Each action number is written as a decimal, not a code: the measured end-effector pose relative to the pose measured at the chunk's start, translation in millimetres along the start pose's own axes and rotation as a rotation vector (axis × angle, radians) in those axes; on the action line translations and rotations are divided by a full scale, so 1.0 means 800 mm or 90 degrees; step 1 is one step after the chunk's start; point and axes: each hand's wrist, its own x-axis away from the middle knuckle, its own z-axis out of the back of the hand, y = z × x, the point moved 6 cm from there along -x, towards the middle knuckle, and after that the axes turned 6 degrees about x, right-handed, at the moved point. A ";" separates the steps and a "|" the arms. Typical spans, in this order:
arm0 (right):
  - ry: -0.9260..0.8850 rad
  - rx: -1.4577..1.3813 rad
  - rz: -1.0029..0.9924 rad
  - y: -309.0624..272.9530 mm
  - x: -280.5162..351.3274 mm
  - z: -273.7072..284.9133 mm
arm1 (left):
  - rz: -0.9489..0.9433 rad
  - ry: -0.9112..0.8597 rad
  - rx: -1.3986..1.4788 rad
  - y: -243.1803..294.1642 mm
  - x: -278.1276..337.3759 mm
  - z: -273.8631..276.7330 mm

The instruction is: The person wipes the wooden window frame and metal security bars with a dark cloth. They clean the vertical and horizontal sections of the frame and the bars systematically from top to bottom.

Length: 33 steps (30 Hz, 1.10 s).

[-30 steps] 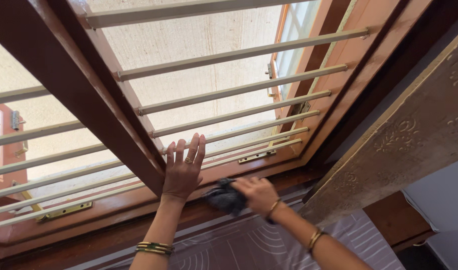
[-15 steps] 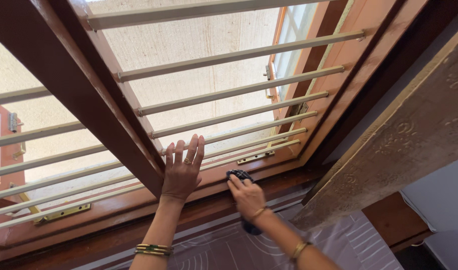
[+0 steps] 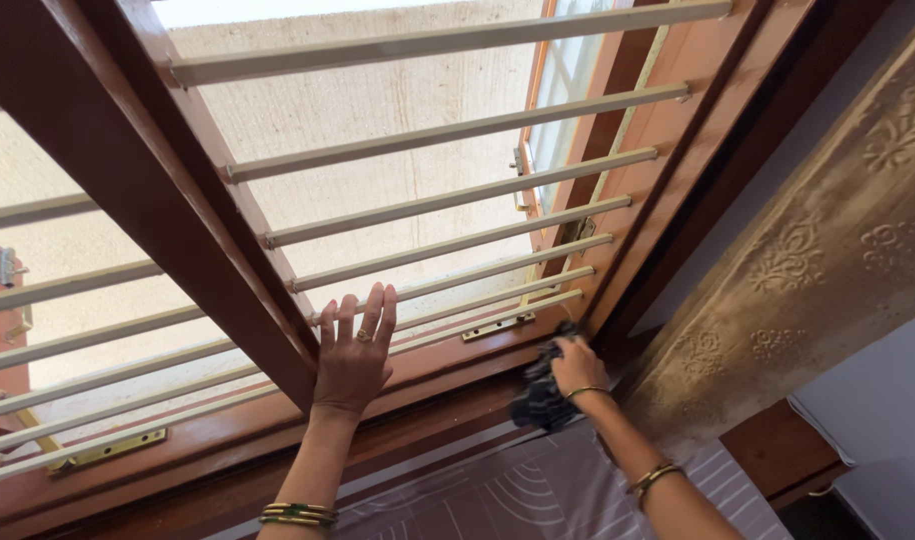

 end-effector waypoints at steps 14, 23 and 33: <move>0.323 -0.049 0.323 -0.057 0.059 0.158 | 0.001 0.000 0.005 0.003 -0.003 0.009; -0.119 0.196 0.097 -0.001 0.050 0.082 | 0.023 -0.075 0.106 0.000 -0.001 0.008; 0.182 -0.305 0.399 -0.173 0.133 0.499 | -0.093 -0.036 0.207 0.032 -0.113 0.056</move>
